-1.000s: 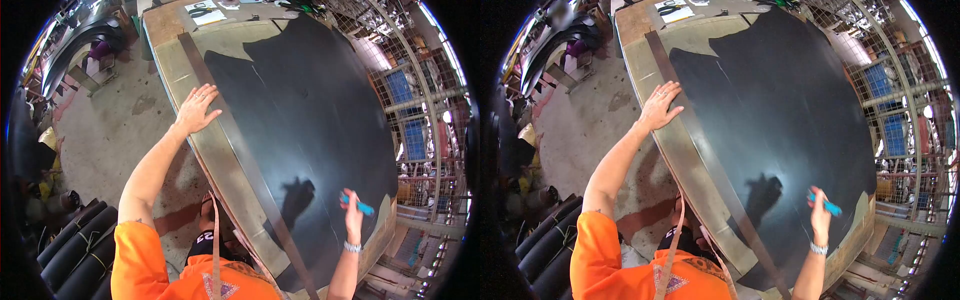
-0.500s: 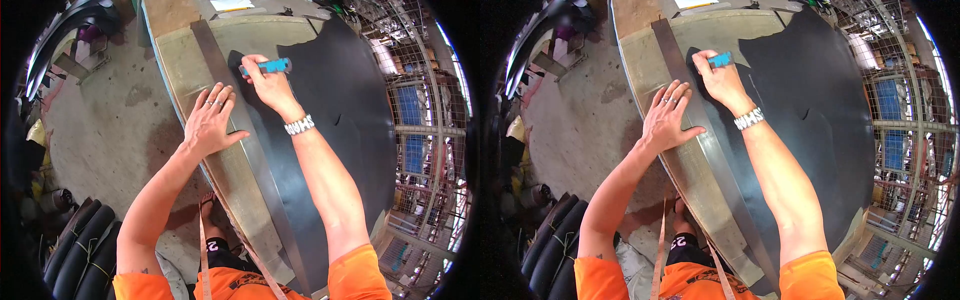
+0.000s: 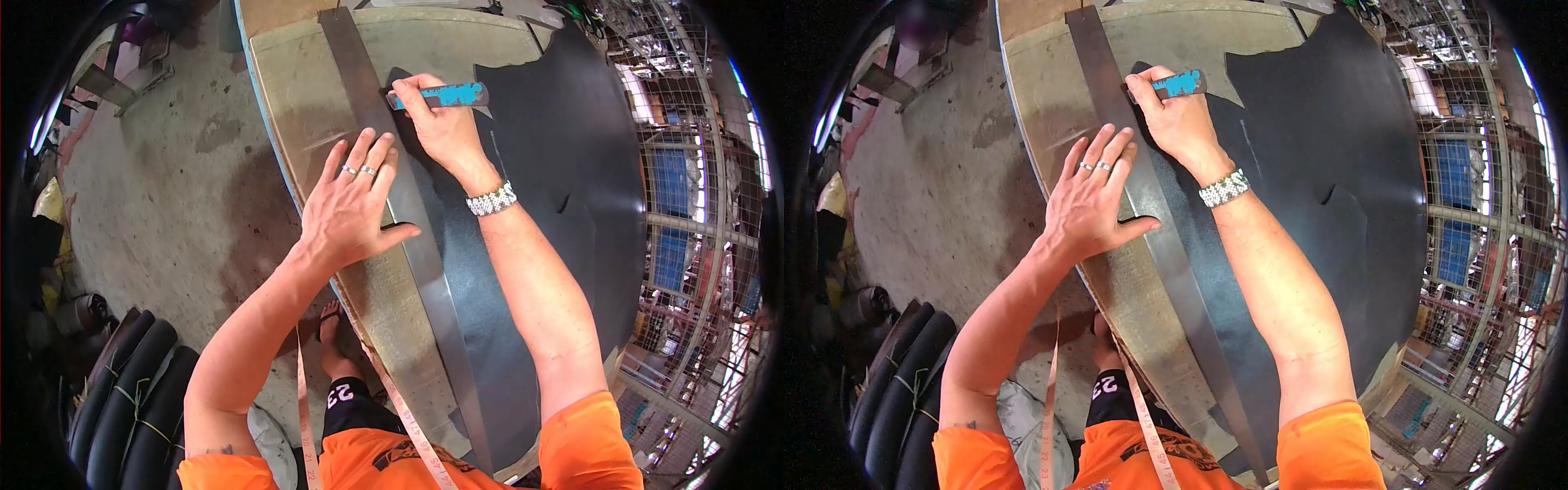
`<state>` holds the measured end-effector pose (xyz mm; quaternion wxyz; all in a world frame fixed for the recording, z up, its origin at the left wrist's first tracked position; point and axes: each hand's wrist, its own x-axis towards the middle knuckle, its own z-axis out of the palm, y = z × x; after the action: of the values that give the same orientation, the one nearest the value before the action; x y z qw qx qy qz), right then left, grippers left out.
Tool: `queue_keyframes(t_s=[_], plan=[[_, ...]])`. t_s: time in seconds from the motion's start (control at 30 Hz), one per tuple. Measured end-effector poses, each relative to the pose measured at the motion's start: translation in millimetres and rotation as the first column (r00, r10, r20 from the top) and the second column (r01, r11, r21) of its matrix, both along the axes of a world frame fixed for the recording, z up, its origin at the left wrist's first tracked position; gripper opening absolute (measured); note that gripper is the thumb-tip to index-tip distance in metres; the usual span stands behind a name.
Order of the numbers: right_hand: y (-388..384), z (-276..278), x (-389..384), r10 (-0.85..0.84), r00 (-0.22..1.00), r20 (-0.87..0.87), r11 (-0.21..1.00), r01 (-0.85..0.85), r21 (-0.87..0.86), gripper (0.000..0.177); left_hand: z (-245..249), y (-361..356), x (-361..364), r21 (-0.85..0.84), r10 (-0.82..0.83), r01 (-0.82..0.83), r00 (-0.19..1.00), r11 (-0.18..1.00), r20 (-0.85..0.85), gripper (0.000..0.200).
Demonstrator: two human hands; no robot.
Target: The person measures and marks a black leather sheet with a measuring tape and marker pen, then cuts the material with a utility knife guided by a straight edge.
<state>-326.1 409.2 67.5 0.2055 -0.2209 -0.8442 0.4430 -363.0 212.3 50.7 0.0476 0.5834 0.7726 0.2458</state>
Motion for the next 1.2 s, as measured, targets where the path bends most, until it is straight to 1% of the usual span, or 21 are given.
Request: queue_keyframes(t_s=[0.2,0.3,0.5,0.53,0.63,0.67,0.77,0.8,0.93,1.03,1.07,1.17,1.2], plan=[[0.1,-4.0,-1.2,-0.014,0.999,-0.034,1.0,0.014,0.017,0.037,-1.7,0.6,-0.3,0.013,0.006,-0.007,1.0,1.0,0.014,0.104],[1.7,-3.2,-1.0,-0.017,1.0,0.023,0.999,0.016,0.035,0.034,-1.5,0.6,-0.3,0.02,0.006,-0.006,1.0,1.0,0.012,0.105],[-0.8,3.3,-8.8,-0.013,1.0,0.024,0.971,0.007,0.24,0.022,-2.3,1.6,2.5,0.05,0.003,-0.003,1.0,0.999,0.01,0.108],[0.1,7.2,-11.5,-0.023,0.997,0.075,0.98,0.007,0.199,0.019,-2.9,2.2,4.1,0.056,0.006,-0.006,1.0,0.998,0.006,0.108],[11.9,10.2,-20.4,0.011,0.973,0.228,0.987,-0.047,0.156,0.019,-0.1,3.6,8.2,0.06,0.03,-0.03,1.0,0.998,-0.003,0.108],[7.9,9.2,-23.8,-0.038,0.991,0.129,0.953,-0.003,0.303,0.021,0.5,4.7,9.0,0.05,0.04,-0.04,0.999,0.998,-0.009,0.108],[4.6,9.9,-21.0,-0.024,0.991,0.13,0.955,-0.016,0.296,0.02,1.8,6.7,12.4,0.007,0.064,-0.064,0.998,0.998,-0.025,0.108],[1.4,16.0,-17.3,-0.03,0.984,0.177,0.983,-0.003,0.182,0.021,1.1,7.2,12.8,-0.003,0.069,-0.069,0.997,0.998,-0.032,0.107],[-5.4,18.8,-2.6,-0.039,0.978,0.205,0.988,0.008,0.153,0.021,0.0,6.4,15.7,-0.029,0.087,-0.089,0.995,0.996,-0.04,0.108],[-7.8,15.5,17.8,-0.016,0.979,0.205,0.991,-0.011,0.131,0.019,-1.9,6.7,16.9,0.003,0.103,-0.103,0.994,0.995,-0.04,0.11],[-7.8,13.6,20.8,0.008,0.984,0.177,0.985,-0.038,0.168,0.015,-2.1,6.7,17.4,0.009,0.102,-0.101,0.994,0.995,-0.039,0.111],[-10.4,9.2,25.1,-0.027,0.993,0.116,0.978,0.002,0.21,0.017,-3.4,6.3,17.3,0.013,0.093,-0.092,0.995,0.996,-0.048,0.111],[-11.1,14.1,29.8,-0.009,0.963,0.271,0.999,0.017,-0.028,0.017,-3.8,6.3,17.3,0.007,0.093,-0.093,0.994,0.996,-0.052,0.112]])
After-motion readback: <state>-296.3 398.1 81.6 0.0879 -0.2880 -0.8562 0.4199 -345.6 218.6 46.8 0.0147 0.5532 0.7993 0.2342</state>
